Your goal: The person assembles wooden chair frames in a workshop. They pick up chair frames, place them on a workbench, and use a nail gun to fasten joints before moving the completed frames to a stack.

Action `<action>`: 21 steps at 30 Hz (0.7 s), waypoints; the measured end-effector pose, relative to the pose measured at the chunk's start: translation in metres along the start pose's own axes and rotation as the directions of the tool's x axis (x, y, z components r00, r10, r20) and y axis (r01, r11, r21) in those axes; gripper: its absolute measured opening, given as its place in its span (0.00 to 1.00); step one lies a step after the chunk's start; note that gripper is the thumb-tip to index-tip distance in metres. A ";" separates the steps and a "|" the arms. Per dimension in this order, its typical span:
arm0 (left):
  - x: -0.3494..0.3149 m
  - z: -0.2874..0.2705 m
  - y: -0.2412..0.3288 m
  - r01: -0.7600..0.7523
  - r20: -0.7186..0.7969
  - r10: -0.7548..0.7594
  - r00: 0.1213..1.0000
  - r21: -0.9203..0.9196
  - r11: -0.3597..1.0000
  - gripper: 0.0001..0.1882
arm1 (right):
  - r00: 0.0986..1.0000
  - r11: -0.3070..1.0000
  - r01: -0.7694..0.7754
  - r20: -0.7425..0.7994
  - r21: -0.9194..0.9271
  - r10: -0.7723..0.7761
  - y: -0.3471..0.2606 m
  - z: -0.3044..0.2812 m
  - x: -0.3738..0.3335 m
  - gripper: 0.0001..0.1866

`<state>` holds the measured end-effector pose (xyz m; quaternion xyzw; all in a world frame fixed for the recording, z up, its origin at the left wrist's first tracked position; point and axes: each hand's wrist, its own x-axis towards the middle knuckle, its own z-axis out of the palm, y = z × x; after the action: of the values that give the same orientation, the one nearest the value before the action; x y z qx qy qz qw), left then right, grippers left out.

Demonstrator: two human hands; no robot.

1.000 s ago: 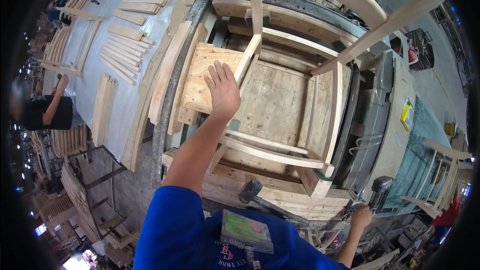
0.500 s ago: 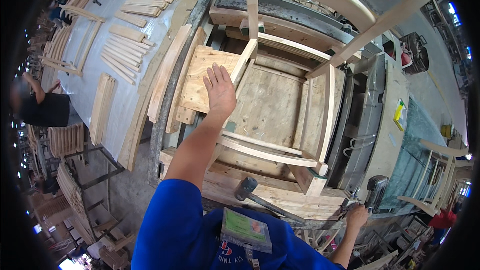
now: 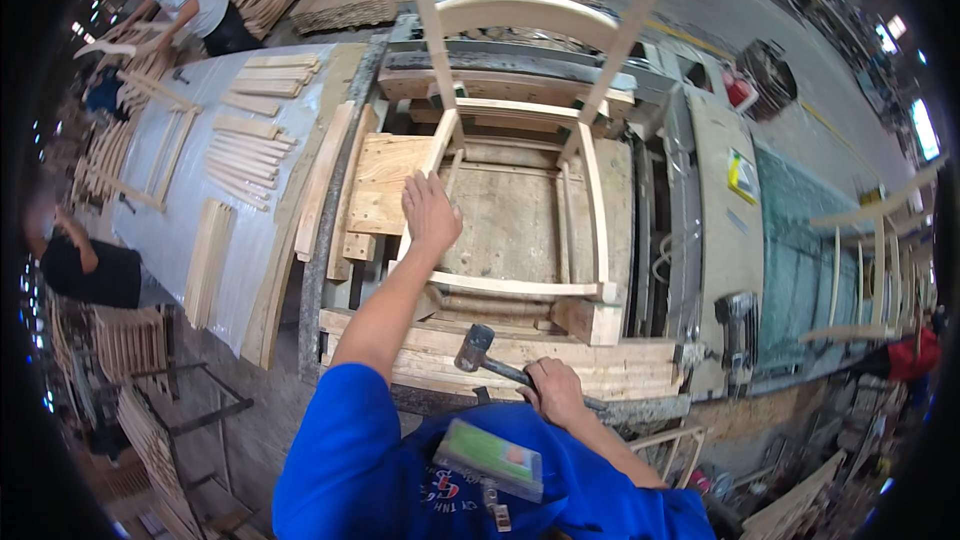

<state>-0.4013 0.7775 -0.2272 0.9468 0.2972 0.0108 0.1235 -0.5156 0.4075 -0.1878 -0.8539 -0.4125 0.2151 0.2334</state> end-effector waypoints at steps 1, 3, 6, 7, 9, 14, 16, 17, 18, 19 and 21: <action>-0.018 0.003 0.008 -0.126 -0.078 0.122 0.989 -0.056 0.990 0.45 | 0.997 0.993 -0.079 -0.001 0.084 0.080 -0.002 0.000 -0.004 0.18; -0.050 0.008 0.020 -0.215 0.072 0.233 0.970 -0.195 0.957 0.32 | 0.972 0.939 -0.231 0.017 0.255 0.235 -0.008 0.002 -0.014 0.17; -0.090 0.020 0.026 -0.166 0.353 0.279 0.893 -0.317 0.934 0.26 | 0.925 0.758 -0.365 0.123 0.540 0.359 -0.013 -0.002 -0.035 0.14; -0.094 0.020 0.023 -0.207 0.336 0.296 0.894 -0.274 0.939 0.25 | 0.894 0.653 -0.413 0.144 0.635 0.425 -0.017 -0.014 -0.041 0.13; -0.104 0.026 0.024 -0.286 0.309 0.335 0.890 -0.193 0.938 0.27 | 0.826 0.549 -0.387 0.014 0.741 0.564 -0.015 -0.055 -0.041 0.12; -0.102 0.021 0.015 -0.238 0.341 0.275 0.899 -0.146 0.960 0.29 | 0.568 0.935 0.167 -0.805 0.314 0.169 -0.029 -0.355 -0.052 0.11; -0.101 0.023 0.024 -0.232 0.341 0.281 0.897 -0.177 0.956 0.29 | 0.437 0.873 0.422 -0.899 0.245 0.041 -0.071 -0.429 -0.078 0.12; -0.102 0.023 0.025 -0.226 0.343 0.279 0.897 -0.186 0.956 0.29 | 0.364 0.900 0.424 -0.929 0.102 -0.066 -0.059 -0.434 -0.087 0.16; -0.104 0.023 0.025 -0.221 0.363 0.274 0.890 -0.182 0.958 0.28 | 0.291 0.905 0.423 -0.941 -0.035 -0.173 -0.042 -0.431 -0.093 0.20; -0.105 0.020 0.022 -0.208 0.381 0.257 0.888 -0.164 0.964 0.28 | 0.227 0.943 0.318 -0.958 -0.098 -0.176 -0.021 -0.399 -0.082 0.19; -0.098 0.010 0.017 -0.207 0.381 0.248 0.890 -0.147 0.967 0.27 | 0.312 0.997 -0.058 -0.950 -0.045 -0.025 0.033 -0.267 -0.043 0.16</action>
<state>-0.4720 0.7063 -0.2279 0.9498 0.1520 -0.1516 0.2275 -0.3710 0.2954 0.0143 -0.8296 -0.1956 -0.3388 0.3985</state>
